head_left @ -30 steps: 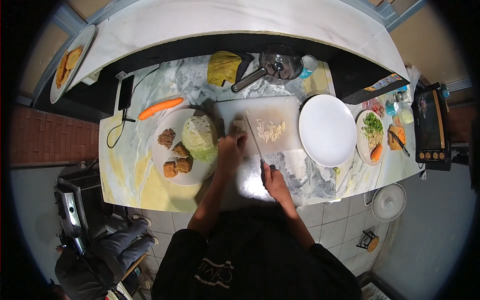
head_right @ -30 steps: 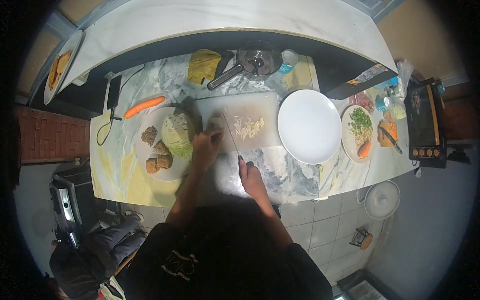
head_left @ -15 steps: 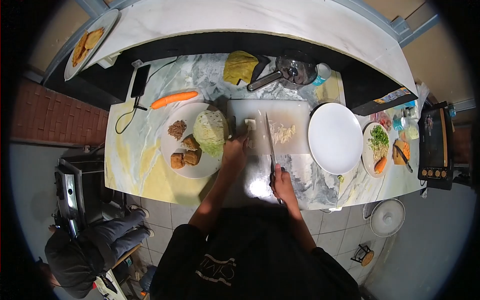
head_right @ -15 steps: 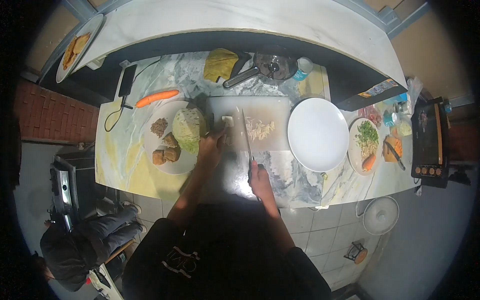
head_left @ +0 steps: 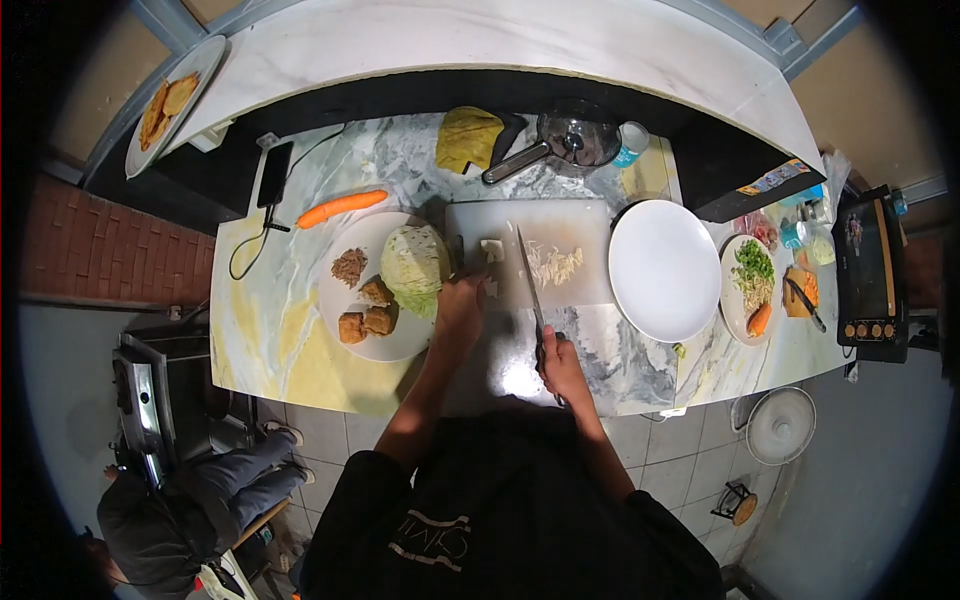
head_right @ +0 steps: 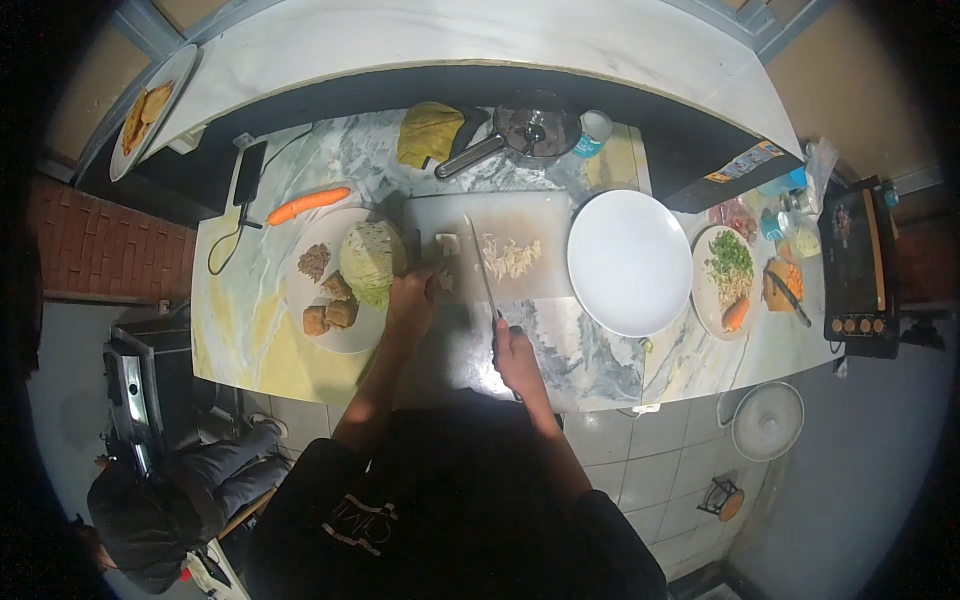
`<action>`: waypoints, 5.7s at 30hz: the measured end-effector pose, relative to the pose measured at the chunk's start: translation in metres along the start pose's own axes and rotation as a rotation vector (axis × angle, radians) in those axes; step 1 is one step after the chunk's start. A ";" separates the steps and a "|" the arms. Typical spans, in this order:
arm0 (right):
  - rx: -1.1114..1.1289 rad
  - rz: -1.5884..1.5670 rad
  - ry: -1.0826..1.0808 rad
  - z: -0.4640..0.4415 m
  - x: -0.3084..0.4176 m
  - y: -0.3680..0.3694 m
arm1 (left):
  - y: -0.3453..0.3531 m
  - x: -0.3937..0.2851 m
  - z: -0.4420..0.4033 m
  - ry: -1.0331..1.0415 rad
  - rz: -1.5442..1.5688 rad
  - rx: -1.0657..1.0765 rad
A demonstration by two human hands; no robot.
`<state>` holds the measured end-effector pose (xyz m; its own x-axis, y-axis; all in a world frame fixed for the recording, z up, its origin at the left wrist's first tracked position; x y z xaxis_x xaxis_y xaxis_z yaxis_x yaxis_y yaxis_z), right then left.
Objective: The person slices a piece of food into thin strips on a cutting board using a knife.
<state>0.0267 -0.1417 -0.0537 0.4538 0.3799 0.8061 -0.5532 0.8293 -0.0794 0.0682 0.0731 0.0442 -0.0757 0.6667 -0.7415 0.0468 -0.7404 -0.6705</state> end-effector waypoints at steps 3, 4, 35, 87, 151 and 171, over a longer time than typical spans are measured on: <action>0.000 0.021 -0.014 -0.001 0.000 0.001 | -0.001 -0.001 -0.001 0.010 0.001 0.016; 0.000 0.005 -0.019 0.000 0.000 0.001 | -0.003 -0.004 -0.002 0.044 0.003 0.006; -0.023 -0.024 0.001 0.012 0.033 0.000 | 0.006 -0.002 -0.062 0.134 0.083 0.075; -0.200 0.301 -0.180 -0.005 0.090 0.025 | 0.005 -0.013 -0.048 0.138 -0.036 0.000; -0.362 0.423 -0.201 -0.016 0.066 0.012 | -0.022 -0.021 -0.063 0.173 -0.011 -0.023; -0.002 -0.226 -0.049 -0.003 0.046 -0.012 | 0.032 -0.038 -0.051 0.448 -0.196 0.152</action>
<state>0.0565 -0.1331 -0.0170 0.5316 0.1639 0.8310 -0.4396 0.8920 0.1053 0.1233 0.0287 0.0494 0.3673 0.7405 -0.5628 -0.0737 -0.5800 -0.8113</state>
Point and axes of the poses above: each hand's wrist, its own z-axis away from the middle knuckle, its own y-axis out of the palm, x = y × z, the point moved 10 cm from there along -z, towards the middle knuckle, and after that the axes turned 13 degrees about x, right-handed, at the moved point
